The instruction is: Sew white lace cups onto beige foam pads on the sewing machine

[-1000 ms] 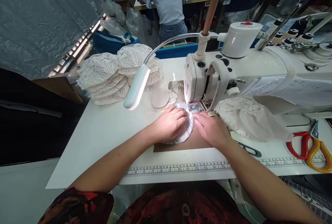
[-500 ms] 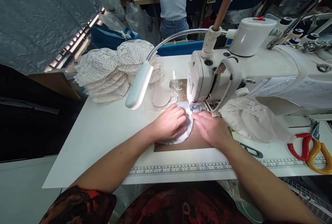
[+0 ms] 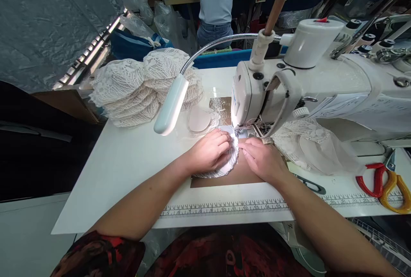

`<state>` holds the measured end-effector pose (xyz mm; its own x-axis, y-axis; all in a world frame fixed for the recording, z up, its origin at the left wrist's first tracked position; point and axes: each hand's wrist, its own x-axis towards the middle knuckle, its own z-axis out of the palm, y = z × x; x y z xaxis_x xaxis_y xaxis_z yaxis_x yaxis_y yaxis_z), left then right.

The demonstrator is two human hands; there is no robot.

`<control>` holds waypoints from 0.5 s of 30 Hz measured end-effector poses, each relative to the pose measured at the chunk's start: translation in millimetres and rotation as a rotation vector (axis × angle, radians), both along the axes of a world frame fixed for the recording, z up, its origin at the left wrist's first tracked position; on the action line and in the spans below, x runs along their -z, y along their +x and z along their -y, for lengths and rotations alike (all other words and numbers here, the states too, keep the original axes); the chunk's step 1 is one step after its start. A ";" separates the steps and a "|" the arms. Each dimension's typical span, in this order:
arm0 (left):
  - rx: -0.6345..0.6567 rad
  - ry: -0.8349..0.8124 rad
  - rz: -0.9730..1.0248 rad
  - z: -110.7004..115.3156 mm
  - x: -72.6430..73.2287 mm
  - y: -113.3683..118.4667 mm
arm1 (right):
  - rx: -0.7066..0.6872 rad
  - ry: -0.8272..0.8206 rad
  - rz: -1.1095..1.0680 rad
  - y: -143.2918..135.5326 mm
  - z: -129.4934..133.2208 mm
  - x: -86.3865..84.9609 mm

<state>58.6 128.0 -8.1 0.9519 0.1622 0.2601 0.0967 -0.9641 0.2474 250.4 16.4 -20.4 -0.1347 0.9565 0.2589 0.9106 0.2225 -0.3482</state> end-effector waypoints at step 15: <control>-0.008 0.053 -0.019 -6.8 2.8 -3.8 | -0.070 0.096 0.048 3.7 0.1 6.6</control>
